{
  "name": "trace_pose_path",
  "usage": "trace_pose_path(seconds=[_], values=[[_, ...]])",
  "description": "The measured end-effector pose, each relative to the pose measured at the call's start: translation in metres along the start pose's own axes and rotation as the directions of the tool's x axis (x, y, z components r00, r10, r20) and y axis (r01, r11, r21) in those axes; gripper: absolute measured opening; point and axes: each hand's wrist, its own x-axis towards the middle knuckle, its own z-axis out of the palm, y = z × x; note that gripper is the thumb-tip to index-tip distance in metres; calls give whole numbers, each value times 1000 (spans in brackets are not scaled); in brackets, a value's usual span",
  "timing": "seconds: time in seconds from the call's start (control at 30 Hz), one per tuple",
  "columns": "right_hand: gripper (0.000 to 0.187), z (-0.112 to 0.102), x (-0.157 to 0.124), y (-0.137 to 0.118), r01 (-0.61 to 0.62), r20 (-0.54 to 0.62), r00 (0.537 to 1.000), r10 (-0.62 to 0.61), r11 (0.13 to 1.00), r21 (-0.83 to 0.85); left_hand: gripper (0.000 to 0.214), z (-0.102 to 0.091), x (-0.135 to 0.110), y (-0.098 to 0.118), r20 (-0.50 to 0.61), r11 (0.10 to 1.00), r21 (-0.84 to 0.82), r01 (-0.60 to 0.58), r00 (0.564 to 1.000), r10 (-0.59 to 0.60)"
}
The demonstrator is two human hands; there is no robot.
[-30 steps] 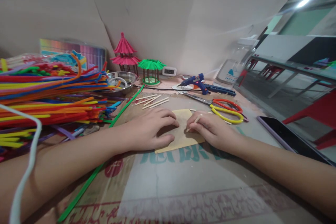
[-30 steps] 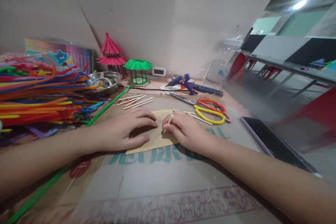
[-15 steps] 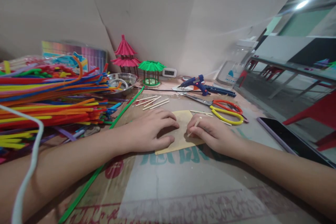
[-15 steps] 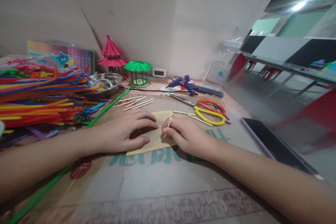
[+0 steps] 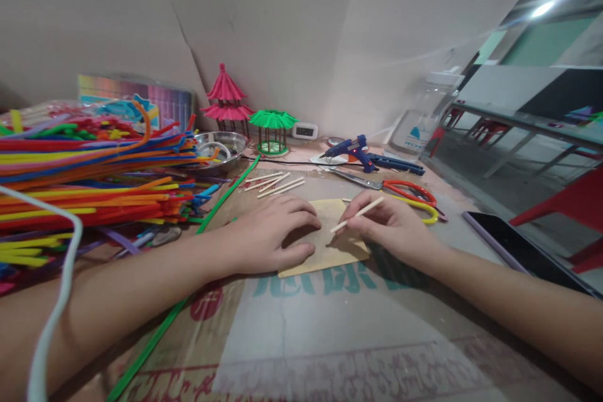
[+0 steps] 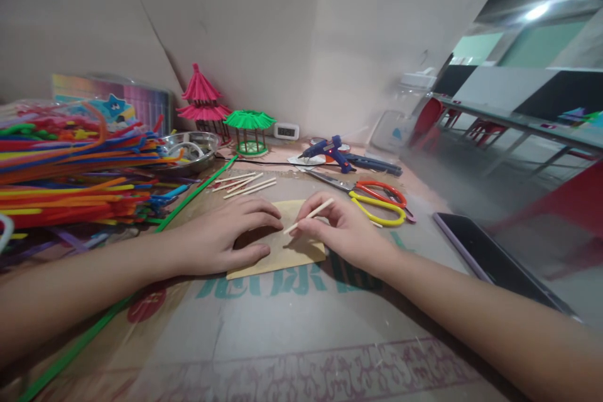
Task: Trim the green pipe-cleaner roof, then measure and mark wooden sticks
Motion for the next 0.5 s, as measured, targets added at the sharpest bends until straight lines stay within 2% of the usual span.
trace_pose_path(seconds=[0.07,0.13,0.33,0.5], values=[[20,-1,0,0,-83,-27,996,88,987,140,28,-1,1,3,-68,1000,1,-10,998,11],[24,0,0,-1,-127,-26,991,134,977,171,25,-2,2,8,-139,1000,8,-24,990,25],[20,3,-3,-4,-85,-32,996,85,996,-19,21,-5,1,21,-255,993,65,-101,960,114],[19,4,-3,-6,-68,-71,995,64,995,-69,27,-2,1,21,-224,995,54,-80,970,90]])
